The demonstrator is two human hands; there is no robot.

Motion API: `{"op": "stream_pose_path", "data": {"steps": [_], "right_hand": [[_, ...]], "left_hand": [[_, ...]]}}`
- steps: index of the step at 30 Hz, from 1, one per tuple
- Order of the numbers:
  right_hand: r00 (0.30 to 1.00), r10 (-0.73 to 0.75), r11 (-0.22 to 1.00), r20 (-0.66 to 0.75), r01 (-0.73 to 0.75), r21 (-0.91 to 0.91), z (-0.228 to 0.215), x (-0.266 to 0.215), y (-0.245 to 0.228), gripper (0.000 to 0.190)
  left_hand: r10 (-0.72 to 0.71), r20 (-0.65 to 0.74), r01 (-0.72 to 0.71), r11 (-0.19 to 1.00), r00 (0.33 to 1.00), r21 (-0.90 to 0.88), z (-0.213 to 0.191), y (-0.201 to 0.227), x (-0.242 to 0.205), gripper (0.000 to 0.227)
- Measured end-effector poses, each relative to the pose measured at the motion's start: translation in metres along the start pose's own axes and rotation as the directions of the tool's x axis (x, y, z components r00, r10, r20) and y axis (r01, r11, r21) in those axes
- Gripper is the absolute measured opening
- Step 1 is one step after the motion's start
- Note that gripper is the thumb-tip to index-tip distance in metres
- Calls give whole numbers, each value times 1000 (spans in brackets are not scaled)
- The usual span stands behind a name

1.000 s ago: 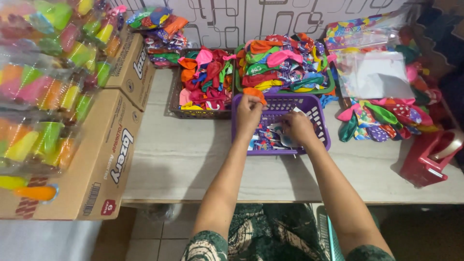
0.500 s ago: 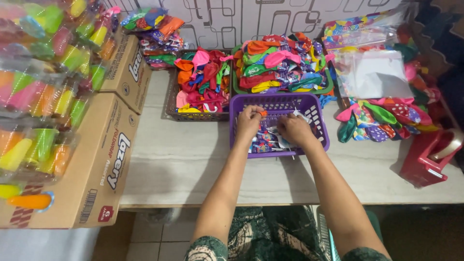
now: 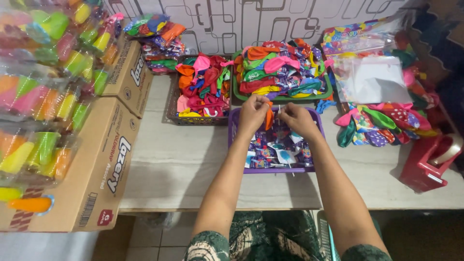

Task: Attaching uninflated balloons to plastic sticks and placing the finished assemblies into a basket.

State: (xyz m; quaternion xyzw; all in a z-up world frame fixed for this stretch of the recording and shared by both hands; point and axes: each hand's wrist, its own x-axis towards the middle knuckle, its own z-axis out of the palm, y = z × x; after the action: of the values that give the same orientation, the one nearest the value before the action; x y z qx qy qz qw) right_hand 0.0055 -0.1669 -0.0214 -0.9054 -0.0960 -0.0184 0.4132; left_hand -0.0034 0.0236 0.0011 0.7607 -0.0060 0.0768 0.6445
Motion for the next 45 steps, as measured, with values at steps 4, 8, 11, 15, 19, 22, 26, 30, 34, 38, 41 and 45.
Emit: {"op": "stream_pose_path", "data": {"steps": [4, 8, 11, 15, 19, 22, 26, 30, 34, 38, 41, 45], "right_hand": [[999, 5, 999, -54, -3, 41, 11, 11, 27, 17], [998, -30, 968, -61, 44, 246, 5, 6, 25, 11], [998, -28, 946, -62, 46, 321, -5, -3, 7, 10], [995, -1, 900, -98, 44, 435, -8, -4, 1, 11], [995, 10, 876, -98, 38, 480, -6, -7, -4, 14], [997, -17, 876, -77, 52, 479, 0, -3, 3, 17], [978, -70, 918, -195, 140, 371, 1, -8, 1, 15], [920, -69, 941, -387, 189, 282, -13, -17, -18, 15], [940, 14, 937, -341, 108, 333, -8, -42, -27, 18], [972, 151, 850, -181, -34, 526, 7, -82, -45, 35], [953, 157, 846, -258, 5, 533, 21, -100, -30, 33], [937, 193, 869, -291, -25, 495, 24, -104, -37, 23]], "left_hand": [[36, -9, -36, 999, 999, 29, 8, -31, 19, 20], [56, -57, -62, 992, 997, -109, 12, -50, 20, 19], [62, -55, -73, 968, 997, -239, 11, -51, 17, 19], [56, -44, -69, 915, 997, -398, 10, -48, 18, 15], [40, -37, -52, 913, 999, -406, 8, -39, 14, 18], [46, -18, -50, 942, 999, -333, 3, -27, 9, 28], [-36, -48, 20, 954, 998, -299, 7, -36, 6, 31], [-99, -69, 68, 931, 993, -358, 19, -65, 18, 30], [-200, -36, 155, 848, 979, -507, 10, -10, -33, 30], [-183, 10, 153, 791, 983, -592, 9, 0, -81, 36], [-137, 40, 136, 821, 990, -554, 11, -7, -104, 44], [-43, 17, 46, 882, 999, -468, 3, -16, -100, 51]]}}
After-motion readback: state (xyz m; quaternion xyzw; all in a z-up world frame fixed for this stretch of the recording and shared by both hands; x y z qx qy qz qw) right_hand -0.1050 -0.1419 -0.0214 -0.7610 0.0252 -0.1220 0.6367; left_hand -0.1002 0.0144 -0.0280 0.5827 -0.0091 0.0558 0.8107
